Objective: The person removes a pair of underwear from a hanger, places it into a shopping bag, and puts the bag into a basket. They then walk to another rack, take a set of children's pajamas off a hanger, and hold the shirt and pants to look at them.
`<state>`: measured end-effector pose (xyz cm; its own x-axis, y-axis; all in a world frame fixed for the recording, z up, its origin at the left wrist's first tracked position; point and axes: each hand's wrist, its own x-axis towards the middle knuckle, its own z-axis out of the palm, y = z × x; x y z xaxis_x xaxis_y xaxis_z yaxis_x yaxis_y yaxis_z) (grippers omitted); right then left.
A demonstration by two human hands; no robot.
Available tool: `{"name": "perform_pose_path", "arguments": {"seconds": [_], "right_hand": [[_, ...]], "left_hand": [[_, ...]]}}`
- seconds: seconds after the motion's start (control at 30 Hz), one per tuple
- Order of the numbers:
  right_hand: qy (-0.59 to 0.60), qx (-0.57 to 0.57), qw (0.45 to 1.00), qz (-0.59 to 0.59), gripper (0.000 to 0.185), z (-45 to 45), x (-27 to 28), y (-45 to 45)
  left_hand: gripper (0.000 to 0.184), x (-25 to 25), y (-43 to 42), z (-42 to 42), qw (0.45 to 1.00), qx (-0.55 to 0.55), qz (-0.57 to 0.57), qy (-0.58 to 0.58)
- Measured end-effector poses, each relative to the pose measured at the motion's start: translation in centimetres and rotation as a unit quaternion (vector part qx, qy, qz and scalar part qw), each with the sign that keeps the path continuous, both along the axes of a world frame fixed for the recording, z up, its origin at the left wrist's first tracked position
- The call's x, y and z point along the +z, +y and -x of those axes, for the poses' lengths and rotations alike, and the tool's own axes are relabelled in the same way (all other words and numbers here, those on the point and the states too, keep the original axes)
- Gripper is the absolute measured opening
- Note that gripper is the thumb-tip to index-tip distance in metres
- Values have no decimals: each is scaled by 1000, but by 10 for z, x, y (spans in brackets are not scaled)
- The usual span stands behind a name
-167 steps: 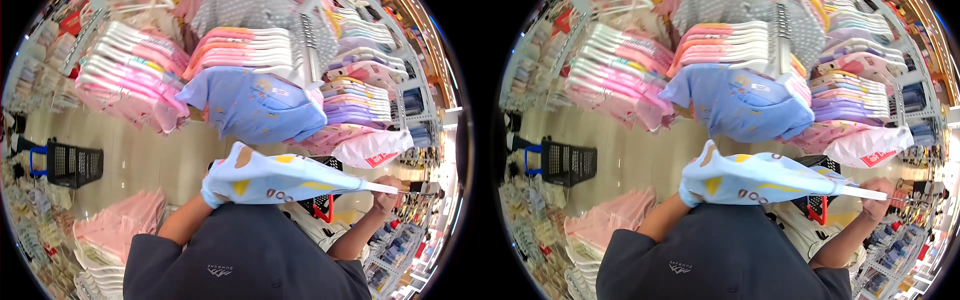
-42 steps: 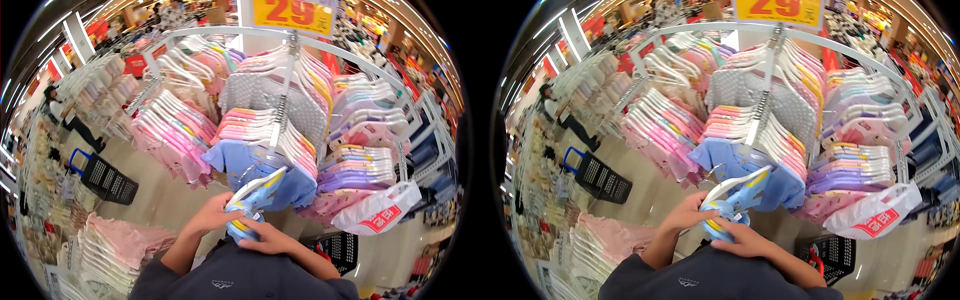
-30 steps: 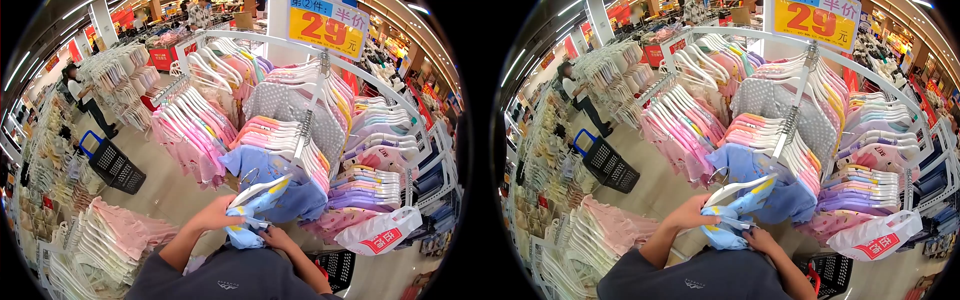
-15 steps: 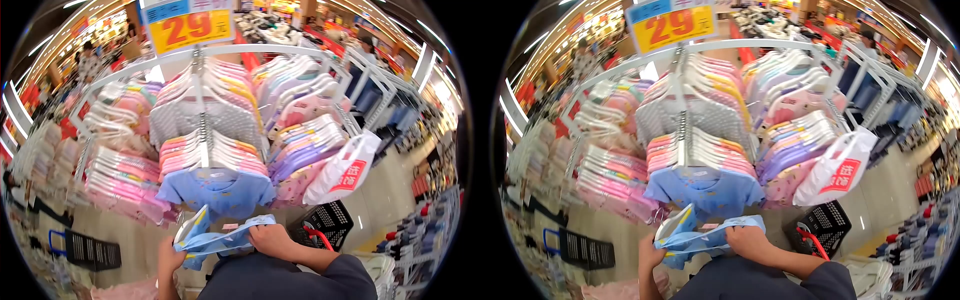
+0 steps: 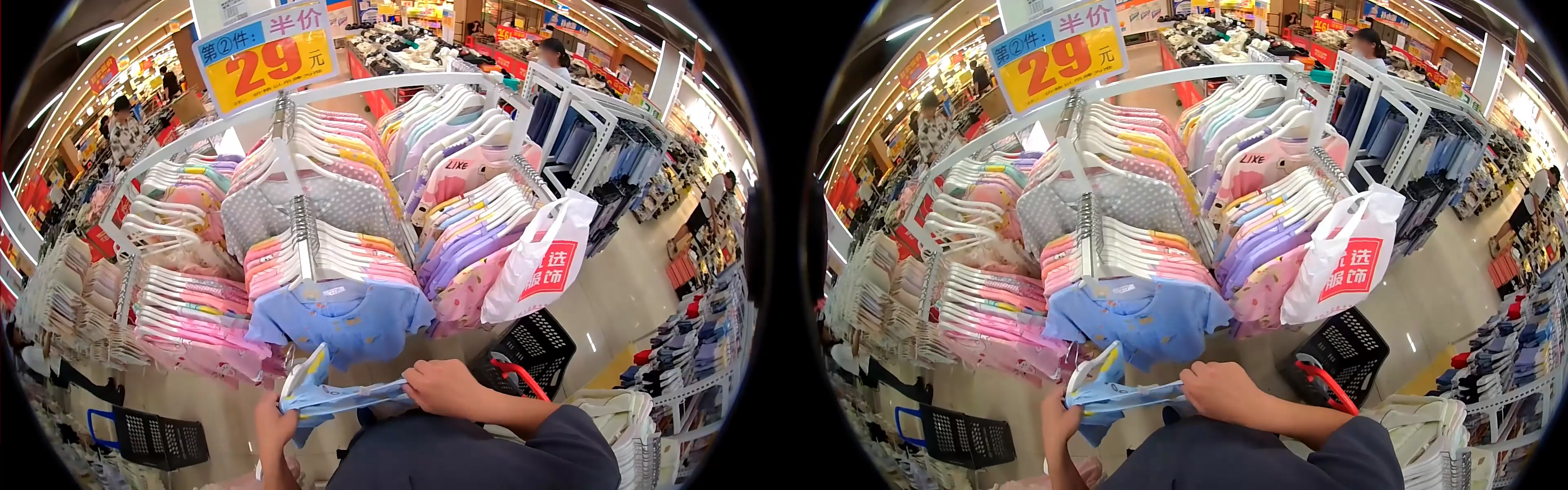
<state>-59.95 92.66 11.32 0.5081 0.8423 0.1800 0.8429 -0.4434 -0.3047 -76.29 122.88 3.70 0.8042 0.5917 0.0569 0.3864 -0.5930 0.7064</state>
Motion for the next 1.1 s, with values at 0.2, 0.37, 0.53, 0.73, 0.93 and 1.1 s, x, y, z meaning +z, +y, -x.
{"name": "perform_pose_path", "arguments": {"seconds": [0.2, 0.37, 0.53, 0.73, 0.93, 1.1], "right_hand": [[86, 114, 989, -48, 24, -16, -20, 4], [123, 147, 979, -72, 30, -17, -13, 0], [123, 146, 977, 90, 28, -37, -42, -7], [296, 122, 946, -46, 27, -38, -26, 18], [405, 216, 874, -156, 29, 7, -83, 117], [353, 237, 905, -19, 27, 2, -93, 115]], "left_hand": [[29, 19, -7, -1, 998, 9, 33, 57], [26, 17, -9, 2, 995, 36, 20, 96], [25, 25, -9, 2, 991, 50, 16, 120], [25, 17, -7, -2, 995, 22, 74, 69], [17, 33, -42, -30, 962, -51, 268, -10], [17, 38, -36, -29, 944, -117, 310, -5]]}}
